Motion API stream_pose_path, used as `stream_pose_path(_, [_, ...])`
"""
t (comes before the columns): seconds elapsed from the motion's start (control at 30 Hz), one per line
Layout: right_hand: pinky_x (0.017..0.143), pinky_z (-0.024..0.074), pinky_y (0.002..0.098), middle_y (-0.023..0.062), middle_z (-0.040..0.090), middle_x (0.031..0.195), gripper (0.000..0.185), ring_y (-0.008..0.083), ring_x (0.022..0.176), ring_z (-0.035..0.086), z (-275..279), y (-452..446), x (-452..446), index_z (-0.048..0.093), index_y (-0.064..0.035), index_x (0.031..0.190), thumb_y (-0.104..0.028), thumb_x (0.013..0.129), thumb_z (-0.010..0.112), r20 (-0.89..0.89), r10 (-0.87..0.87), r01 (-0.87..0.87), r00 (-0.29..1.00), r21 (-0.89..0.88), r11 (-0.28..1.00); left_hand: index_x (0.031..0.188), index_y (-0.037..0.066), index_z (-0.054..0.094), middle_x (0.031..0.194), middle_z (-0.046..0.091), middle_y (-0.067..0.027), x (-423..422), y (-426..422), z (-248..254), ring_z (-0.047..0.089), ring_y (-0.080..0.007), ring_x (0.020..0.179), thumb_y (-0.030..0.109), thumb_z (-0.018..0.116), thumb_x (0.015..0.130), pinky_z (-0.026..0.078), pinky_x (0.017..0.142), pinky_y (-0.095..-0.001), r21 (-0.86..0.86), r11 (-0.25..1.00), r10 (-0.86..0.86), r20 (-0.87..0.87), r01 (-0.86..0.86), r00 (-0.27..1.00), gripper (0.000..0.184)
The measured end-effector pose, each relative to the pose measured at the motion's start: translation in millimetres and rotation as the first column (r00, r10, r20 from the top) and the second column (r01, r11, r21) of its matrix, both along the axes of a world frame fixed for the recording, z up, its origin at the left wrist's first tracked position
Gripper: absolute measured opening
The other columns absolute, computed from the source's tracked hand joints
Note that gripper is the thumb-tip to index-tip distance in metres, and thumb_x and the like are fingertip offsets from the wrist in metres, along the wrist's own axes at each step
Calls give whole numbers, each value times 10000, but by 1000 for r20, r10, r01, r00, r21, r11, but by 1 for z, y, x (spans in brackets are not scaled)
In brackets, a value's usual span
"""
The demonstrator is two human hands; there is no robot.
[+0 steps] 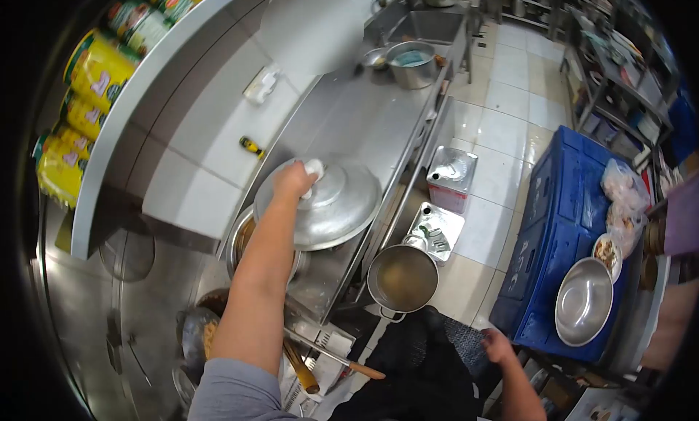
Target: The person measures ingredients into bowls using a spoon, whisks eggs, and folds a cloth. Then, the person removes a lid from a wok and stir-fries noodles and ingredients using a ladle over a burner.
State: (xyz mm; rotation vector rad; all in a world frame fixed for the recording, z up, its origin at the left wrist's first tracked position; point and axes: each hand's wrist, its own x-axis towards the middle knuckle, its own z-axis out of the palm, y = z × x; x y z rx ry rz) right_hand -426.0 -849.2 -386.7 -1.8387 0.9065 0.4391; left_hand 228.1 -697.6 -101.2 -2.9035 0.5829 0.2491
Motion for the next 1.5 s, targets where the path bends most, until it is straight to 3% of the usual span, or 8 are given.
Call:
stream_pose_path(0.27, [878,508,377,185,673,1050,537,299,988,662,27,166,155,445,-67,1350,-253,898,669,410,460,-594,788,305,745,1283,16,538,1203,618,-248,-121,170,40,587,-410,1113,463,610,905,477,916,-440,-753,656,22,-52,-54,998,589])
stream_pose_path(0.37, [779,535,341,115,636,928,492,215,905,649,-18,252,174,372,-31,1266,-191,913,675,526,611,-782,592,191,593,1330,25,476,1150,617,-92,-234,304,24,560,-160,1050,240,657,915,459,922,-325,-942,291,-34,-185,-167,982,501])
stream_pose_path(0.47, [687,546,331,109,598,868,379,199,787,646,-8,299,184,347,-48,1110,-182,931,653,211,751,-768,625,339,544,1416,31,388,1237,565,-53,-376,434,-14,538,-139,1113,248,737,866,443,969,-331,-722,-430,-57,-578,-542,814,687])
stream_pose_path(0.57, [524,509,329,81,546,774,352,163,582,553,23,318,186,349,-97,1040,-193,913,663,153,603,-589,783,493,640,1339,27,452,1099,612,-70,-507,531,-53,598,-182,973,230,708,887,503,827,-335,-631,-585,192,-718,-509,669,558])
stream_pose_path(0.6, [416,437,312,52,514,722,319,146,486,492,27,323,184,394,-115,1016,-134,860,671,604,696,-681,389,-320,659,1296,28,479,1040,630,-80,-538,554,-58,622,-198,912,266,691,903,523,764,-341,-616,-626,287,-752,-478,593,507])
stream_pose_path(0.7, [335,350,300,29,467,628,262,122,409,440,72,328,186,442,-99,1036,-43,818,576,349,637,-659,687,-69,749,1214,56,539,965,642,-111,-601,628,-94,633,-216,802,406,601,944,509,636,-337,-322,-904,183,-886,-282,426,447])
stream_pose_path(0.9, [506,495,328,80,550,751,363,183,572,581,197,395,163,397,-78,1170,-10,853,559,385,529,-654,756,477,587,1337,129,447,1205,594,-99,-548,684,-110,624,-290,1015,591,340,1000,456,860,-543,-229,-952,115,-881,-201,460,582])
stream_pose_path(1.5, [751,529,414,234,669,1036,788,313,781,670,402,539,148,130,-314,1554,-134,918,559,-175,983,-988,60,-151,34,1016,61,581,755,638,-124,-488,670,-93,597,-251,494,151,598,879,360,330,-366,-326,-934,240,-876,-147,419,165])
